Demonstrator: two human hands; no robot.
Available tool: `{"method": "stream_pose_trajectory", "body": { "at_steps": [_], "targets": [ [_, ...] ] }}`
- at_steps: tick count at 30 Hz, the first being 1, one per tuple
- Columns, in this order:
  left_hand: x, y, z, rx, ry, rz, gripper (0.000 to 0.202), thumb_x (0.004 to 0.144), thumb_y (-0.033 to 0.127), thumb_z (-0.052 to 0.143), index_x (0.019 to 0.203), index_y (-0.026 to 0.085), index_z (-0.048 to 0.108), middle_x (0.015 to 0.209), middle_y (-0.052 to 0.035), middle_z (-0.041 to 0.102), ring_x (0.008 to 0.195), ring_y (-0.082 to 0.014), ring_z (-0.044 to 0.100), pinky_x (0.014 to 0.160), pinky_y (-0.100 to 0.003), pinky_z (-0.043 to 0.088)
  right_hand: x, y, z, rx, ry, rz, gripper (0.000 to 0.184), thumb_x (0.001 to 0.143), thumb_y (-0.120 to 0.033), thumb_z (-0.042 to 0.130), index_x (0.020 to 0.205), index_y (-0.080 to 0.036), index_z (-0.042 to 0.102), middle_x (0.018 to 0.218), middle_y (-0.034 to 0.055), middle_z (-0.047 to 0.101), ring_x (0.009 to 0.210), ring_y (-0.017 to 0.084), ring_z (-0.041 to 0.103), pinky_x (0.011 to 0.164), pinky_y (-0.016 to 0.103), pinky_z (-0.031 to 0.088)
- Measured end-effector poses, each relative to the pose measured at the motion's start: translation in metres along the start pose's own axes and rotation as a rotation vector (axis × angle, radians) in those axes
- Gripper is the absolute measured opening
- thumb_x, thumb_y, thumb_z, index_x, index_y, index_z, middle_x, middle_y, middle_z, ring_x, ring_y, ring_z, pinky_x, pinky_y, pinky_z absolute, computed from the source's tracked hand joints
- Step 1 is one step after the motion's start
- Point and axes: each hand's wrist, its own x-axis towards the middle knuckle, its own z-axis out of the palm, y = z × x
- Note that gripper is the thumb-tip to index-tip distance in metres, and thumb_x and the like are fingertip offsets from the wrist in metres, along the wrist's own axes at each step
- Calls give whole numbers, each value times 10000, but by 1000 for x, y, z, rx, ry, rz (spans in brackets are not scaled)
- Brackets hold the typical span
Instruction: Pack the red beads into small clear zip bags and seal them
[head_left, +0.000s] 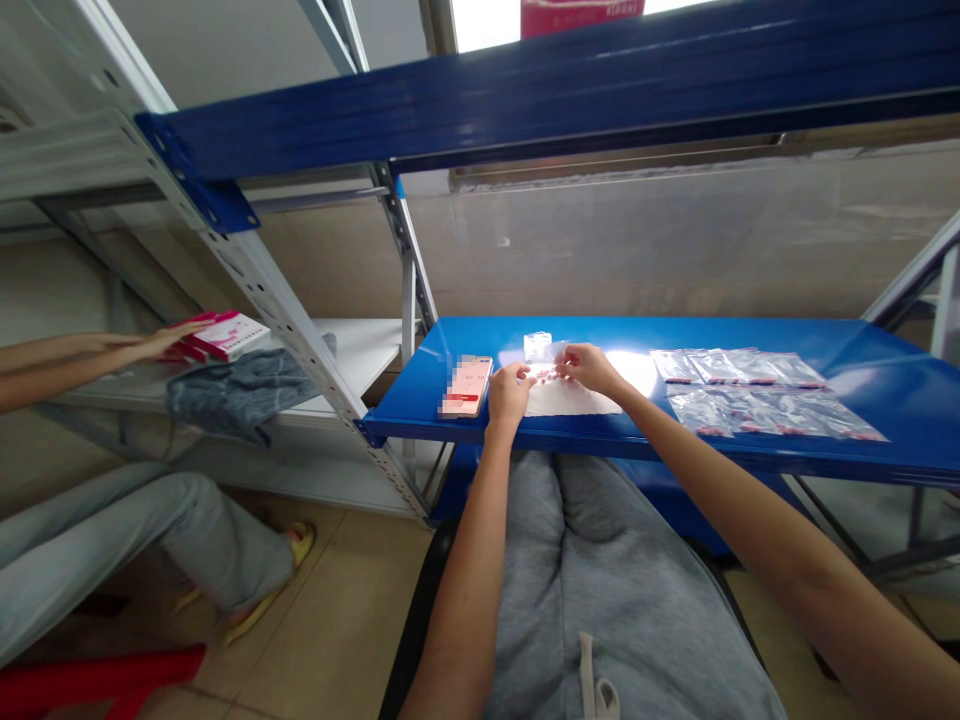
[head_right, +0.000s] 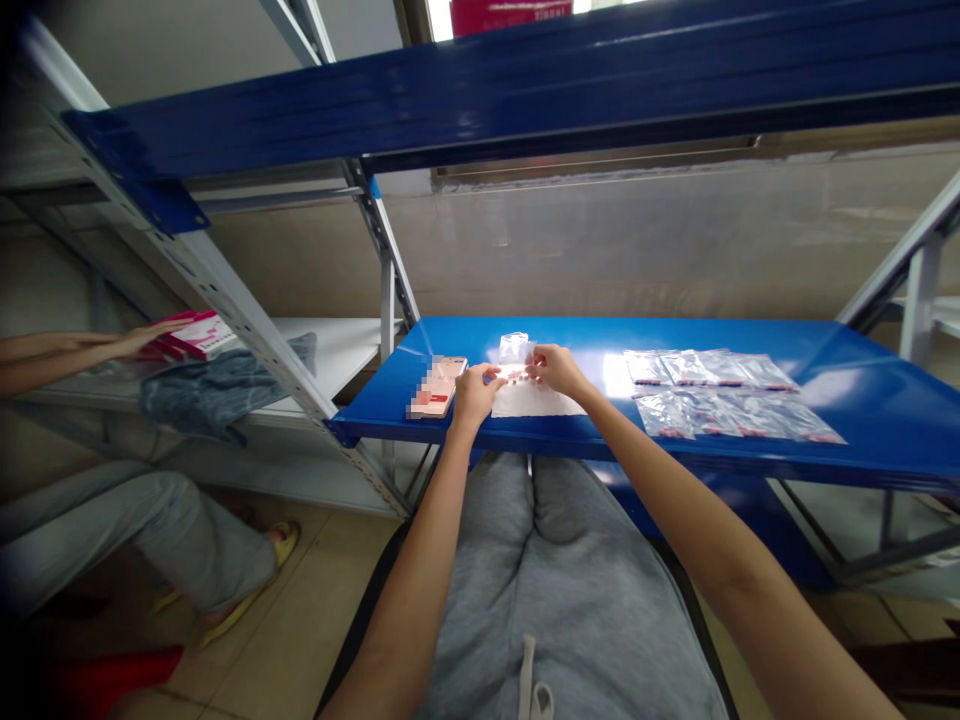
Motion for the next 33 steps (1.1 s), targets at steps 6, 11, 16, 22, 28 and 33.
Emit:
{"method": "stream_pose_trajectory", "body": {
  "at_steps": [6,11,16,22,28,33],
  "targets": [
    [-7,1,-6,-19,8,-27,169,851,206,773,1017,174,766,957,-74,764,806,-187,672,811,-310,523,-1,4,-2,96,-12,1,21,780,-189,666,774,-170,671,715,33,729,610,160,659,570,238,456],
    [-7,3,-4,-7,-4,-38,172,850,206,773,1020,181,768,954,-75,767,861,-204,689,838,-317,526,-2,8,-1,150,-5,6,26,775,-198,672,781,-175,681,717,31,723,632,161,668,582,243,491],
    [-6,4,-3,17,-13,-30,186,848,195,774,1034,188,770,952,-75,768,907,-212,701,862,-312,522,-8,8,-1,327,40,35,157,766,-315,753,779,-180,674,714,35,702,650,167,681,575,256,534],
    [-7,18,-7,-47,14,-36,241,869,263,765,1093,173,766,975,-95,780,876,-211,703,868,-324,527,-18,-4,-2,626,157,76,379,662,-475,869,789,-186,659,730,40,694,696,201,718,588,277,547],
    [-2,41,6,-311,-29,-95,276,898,321,740,1108,143,760,1006,-123,790,907,-206,729,858,-292,542,-30,-24,12,911,233,199,429,593,-476,902,811,-205,651,787,22,724,737,185,722,577,231,468],
    [4,43,15,-409,-16,-86,99,912,218,690,934,147,755,915,-94,794,850,-196,746,793,-270,556,-37,-28,14,926,202,276,428,613,-468,876,880,-217,654,847,41,744,868,219,727,622,239,461]
  ]
}}
